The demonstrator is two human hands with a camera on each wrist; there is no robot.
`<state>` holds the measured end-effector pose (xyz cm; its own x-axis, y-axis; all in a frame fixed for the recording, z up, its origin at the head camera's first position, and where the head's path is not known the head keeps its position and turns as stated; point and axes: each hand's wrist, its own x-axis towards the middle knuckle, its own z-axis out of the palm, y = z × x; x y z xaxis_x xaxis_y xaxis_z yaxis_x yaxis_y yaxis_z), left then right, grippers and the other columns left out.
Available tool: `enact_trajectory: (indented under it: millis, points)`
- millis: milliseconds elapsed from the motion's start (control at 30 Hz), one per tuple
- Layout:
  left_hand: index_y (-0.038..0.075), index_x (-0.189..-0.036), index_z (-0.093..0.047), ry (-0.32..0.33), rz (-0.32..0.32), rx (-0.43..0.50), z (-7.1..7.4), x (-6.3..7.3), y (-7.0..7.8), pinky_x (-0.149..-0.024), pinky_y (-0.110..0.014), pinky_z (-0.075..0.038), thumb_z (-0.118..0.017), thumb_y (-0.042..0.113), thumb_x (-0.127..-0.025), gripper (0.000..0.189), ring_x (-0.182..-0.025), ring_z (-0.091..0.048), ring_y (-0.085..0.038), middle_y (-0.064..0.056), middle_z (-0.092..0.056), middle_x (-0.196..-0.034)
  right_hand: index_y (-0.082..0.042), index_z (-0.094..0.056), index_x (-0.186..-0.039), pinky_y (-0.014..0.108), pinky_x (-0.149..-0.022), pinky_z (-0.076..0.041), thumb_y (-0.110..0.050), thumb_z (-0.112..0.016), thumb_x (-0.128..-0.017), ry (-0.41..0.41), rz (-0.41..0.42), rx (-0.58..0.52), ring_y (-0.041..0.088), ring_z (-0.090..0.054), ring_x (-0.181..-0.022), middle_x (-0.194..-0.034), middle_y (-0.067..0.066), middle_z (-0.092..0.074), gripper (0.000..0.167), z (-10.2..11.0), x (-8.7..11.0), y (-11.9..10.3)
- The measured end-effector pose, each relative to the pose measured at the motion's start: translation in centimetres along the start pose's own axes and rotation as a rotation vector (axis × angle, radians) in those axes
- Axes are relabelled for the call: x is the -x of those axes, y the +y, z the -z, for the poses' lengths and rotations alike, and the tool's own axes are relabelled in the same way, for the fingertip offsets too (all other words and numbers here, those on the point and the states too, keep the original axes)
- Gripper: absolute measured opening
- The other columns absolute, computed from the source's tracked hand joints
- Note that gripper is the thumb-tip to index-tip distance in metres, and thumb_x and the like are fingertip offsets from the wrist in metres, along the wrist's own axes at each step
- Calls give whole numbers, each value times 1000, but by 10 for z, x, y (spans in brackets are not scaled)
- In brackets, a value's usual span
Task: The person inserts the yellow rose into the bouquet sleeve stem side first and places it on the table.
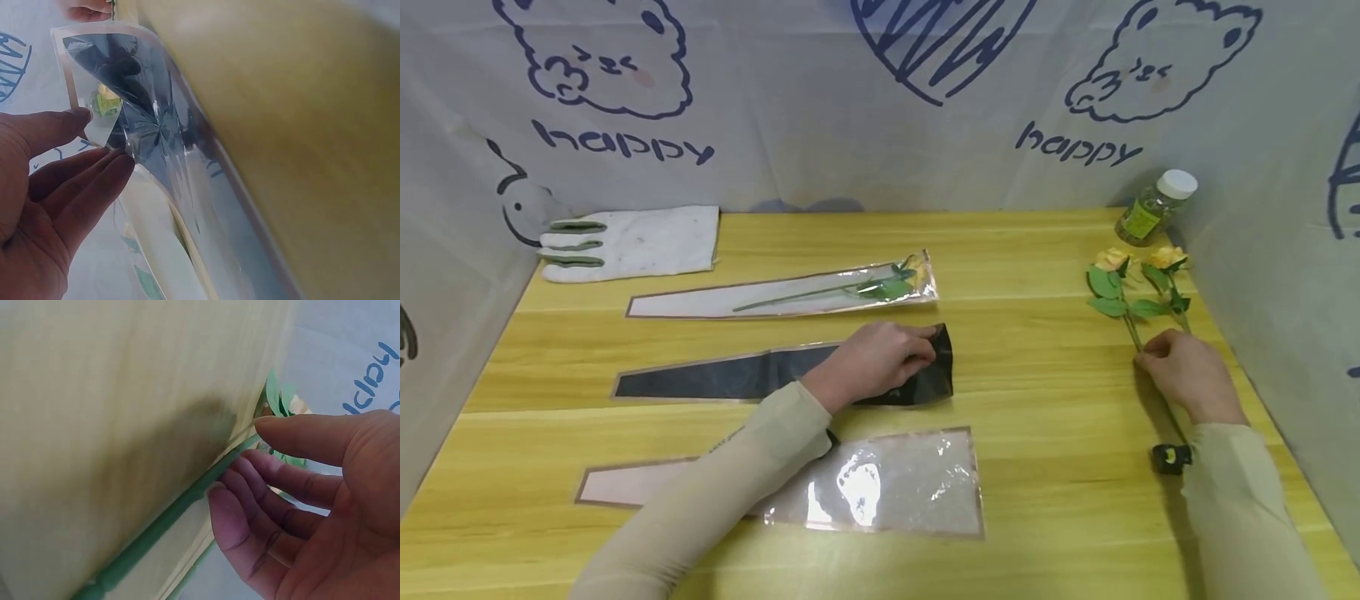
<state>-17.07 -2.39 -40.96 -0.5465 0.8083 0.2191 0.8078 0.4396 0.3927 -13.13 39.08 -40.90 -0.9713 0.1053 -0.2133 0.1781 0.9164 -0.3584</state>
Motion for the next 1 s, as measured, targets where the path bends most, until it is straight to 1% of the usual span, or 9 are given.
enact_trajectory:
  millis: [167, 300, 467, 600, 700, 800, 900, 1000]
  points:
    - [8, -100, -76, 2, -2, -4, 0, -1, 0, -79, -31, -55, -66, 5, -94, 12, -97, -69, -21, -14, -62, -128, 10, -62, -107, 59, -75, -44, -17, -59, -97, 1, 8, 11, 52, -55, -94, -103, 31, -62, 30, 0, -3, 0]
    - [8, -100, -76, 6, -5, -6, 0, -1, 0, -79, -31, -56, -66, 6, -94, 12, -97, -69, -21, -14, -62, -127, 10, -62, -109, 56, -72, -46, -17, -59, -98, -20, 11, -10, 50, -56, -94, -104, 31, -62, 29, 0, -4, 0]
    - [8, -99, -76, 11, -1, -3, -1, 0, -1, -79, -31, -56, -67, 6, -93, 11, -96, -69, -21, -14, -62, -127, 10, -60, -114, 50, -69, -46, -21, -56, -100, -67, 5, -52, 46, -55, -94, -111, 32, -58, 34, 3, -4, -3]
    - [8, -99, -76, 19, -3, 0, -1, 0, -1, -79, -31, -55, -68, 6, -93, 11, -97, -69, -21, -14, -63, -127, 9, -59, -117, 44, -66, -47, -23, -54, -101, -90, -4, -78, 42, -55, -93, -112, 31, -58, 37, 5, 0, -9]
    - [8, -99, -76, 22, -2, 3, -2, 1, -1, -79, -31, -56, -68, 6, -92, 11, -97, -69, -21, -14, -63, -127, 8, -59, -118, 39, -63, -48, -24, -53, -102, -85, -5, -118, 36, -58, -89, -108, 27, -61, 37, 5, 3, -15]
    - [9, -99, -76, 24, 1, 1, -2, 1, -1, -79, -31, -56, -68, 6, -93, 11, -97, -69, -21, -14, -62, -128, 10, -58, -119, 36, -61, -52, -23, -53, -102, -67, 10, -189, 29, -64, -83, -102, 23, -65, 37, 5, 5, -24]
    - [9, -99, -76, 24, 4, -3, -2, 1, -1, -79, -32, -56, -68, 7, -93, 11, -97, -69, -21, -14, -62, -128, 11, -57, -118, 37, -63, -56, -21, -54, -102, -55, 35, -253, 26, -69, -78, -98, 22, -68, 36, 5, 6, -33]
    - [9, -99, -76, 25, 7, -4, -3, 1, -1, -79, -32, -55, -68, 7, -93, 10, -97, -69, -20, -13, -62, -128, 11, -57, -117, 39, -67, -57, -21, -55, -102, -46, 59, -291, 24, -70, -78, -99, 22, -68, 35, 7, 8, -42]
